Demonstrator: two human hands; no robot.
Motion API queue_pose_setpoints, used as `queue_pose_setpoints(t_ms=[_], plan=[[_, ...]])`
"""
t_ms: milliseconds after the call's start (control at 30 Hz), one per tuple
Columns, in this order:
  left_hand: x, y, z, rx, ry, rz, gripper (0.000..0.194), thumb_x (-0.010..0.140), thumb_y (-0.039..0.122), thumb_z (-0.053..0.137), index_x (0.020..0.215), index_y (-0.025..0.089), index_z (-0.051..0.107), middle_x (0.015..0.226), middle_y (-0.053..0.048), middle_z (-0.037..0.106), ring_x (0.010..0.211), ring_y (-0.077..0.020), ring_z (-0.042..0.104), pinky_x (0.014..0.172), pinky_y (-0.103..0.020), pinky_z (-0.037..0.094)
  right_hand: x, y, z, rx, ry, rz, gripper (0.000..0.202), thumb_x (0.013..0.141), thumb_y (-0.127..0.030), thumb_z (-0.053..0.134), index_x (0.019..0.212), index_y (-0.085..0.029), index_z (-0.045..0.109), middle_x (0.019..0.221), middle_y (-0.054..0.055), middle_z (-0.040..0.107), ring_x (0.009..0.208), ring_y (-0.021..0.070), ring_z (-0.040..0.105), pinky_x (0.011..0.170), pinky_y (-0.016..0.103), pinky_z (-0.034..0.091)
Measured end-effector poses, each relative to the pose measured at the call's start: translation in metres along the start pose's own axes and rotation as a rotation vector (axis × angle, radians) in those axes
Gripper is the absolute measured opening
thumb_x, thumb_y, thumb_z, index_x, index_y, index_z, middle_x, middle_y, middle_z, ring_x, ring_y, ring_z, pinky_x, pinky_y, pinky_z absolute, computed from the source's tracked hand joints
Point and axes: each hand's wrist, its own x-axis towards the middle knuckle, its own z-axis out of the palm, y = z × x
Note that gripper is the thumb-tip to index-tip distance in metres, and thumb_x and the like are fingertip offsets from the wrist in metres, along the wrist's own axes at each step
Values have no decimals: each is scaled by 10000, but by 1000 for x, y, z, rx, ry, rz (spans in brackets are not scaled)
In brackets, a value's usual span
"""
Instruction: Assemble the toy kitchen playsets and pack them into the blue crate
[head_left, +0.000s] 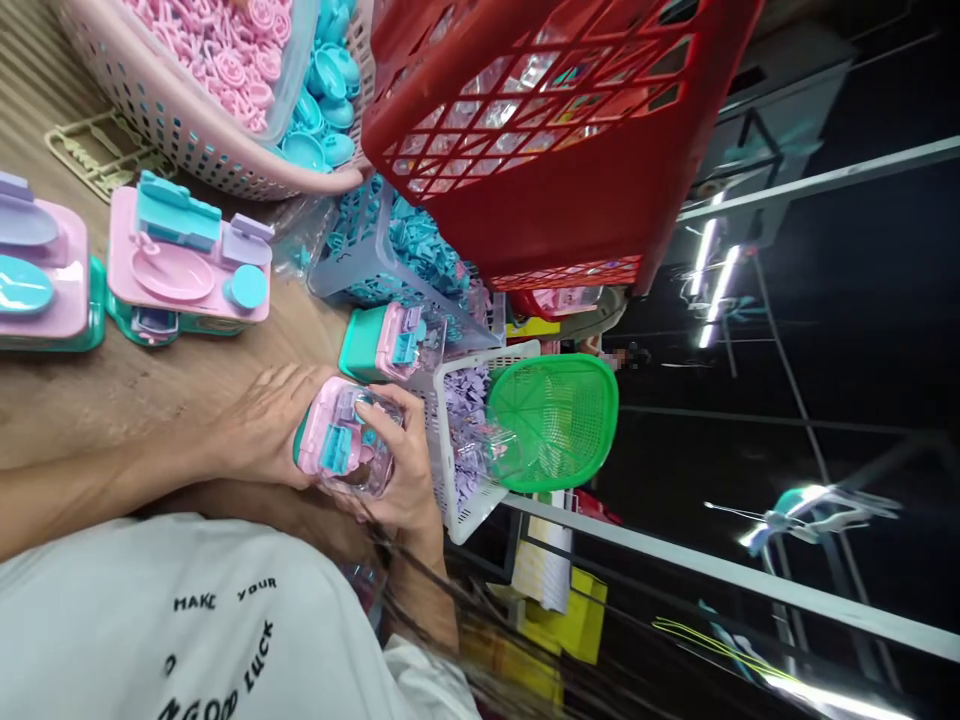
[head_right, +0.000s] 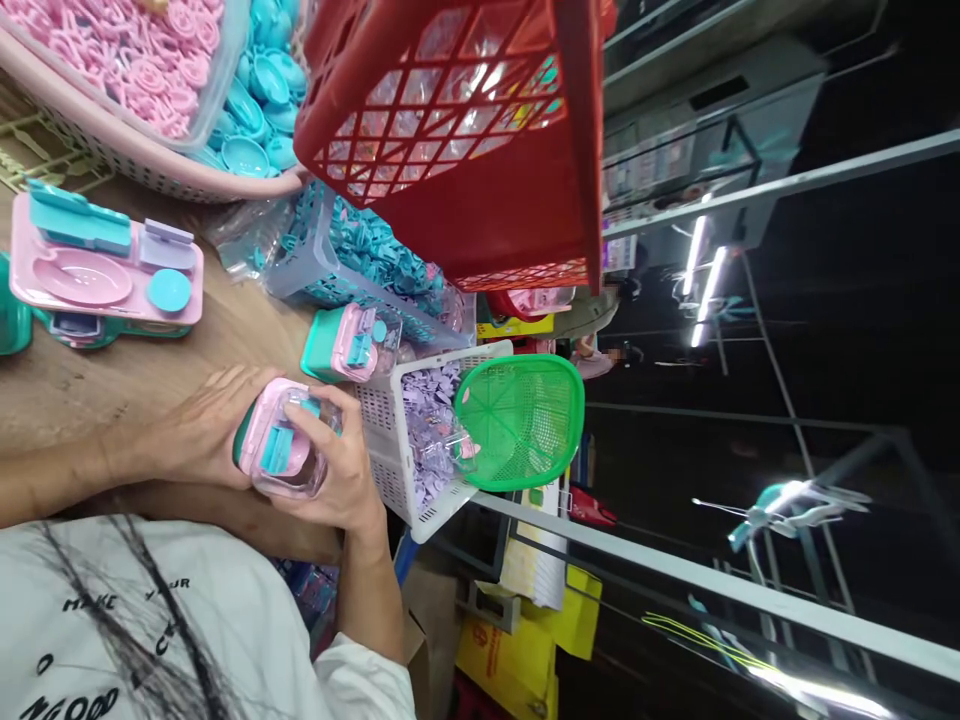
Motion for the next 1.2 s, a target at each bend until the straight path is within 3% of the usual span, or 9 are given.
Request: queue_pose_setpoints(t_ms=[233, 600, 900, 1200], plan=[[-2, -5, 3, -75, -20, 23, 825, 696, 348, 780, 1416, 225, 397, 1361, -119, 592, 1258, -330, 572, 1076, -444, 423, -3, 0, 0, -16, -48, 45, 959, 685, -464, 921, 1519, -355, 459, 1444, 109, 422, 1370, 331, 544, 1113, 521, 551], [-2, -9, 7, -70, -13, 26, 799, 690, 353, 755, 1396, 212, 410, 1313, -114, 604, 1232, -340, 580, 1048, -454, 424, 13, -16, -16, -53, -204, 70, 903, 753, -418, 875, 1545, -367, 445, 1407, 103, 415, 1375, 307, 512, 1119, 497, 542], [-2, -8, 8, -63, -10, 25, 817, 710, 409, 774, 1408, 202, 402, 1362, -126, 596, 1276, -339, 570, 1084, -462, 413, 20, -22, -23, -64, -314, 153, 942, 700, -377, 914, 1540, -314, 491, 1421, 114, 415, 1397, 306, 503, 1140, 447, 537], [-3, -9, 7, -47, -8, 44, 859, 695, 396, 784, 1433, 201, 390, 1387, -146, 596, 1286, -356, 574, 1075, -465, 419, 12, -19, -16, -77, -270, 162, 1006, 687, -371, 921, 1561, -358, 423, 1447, 109, 406, 1417, 315, 498, 1160, 492, 529]])
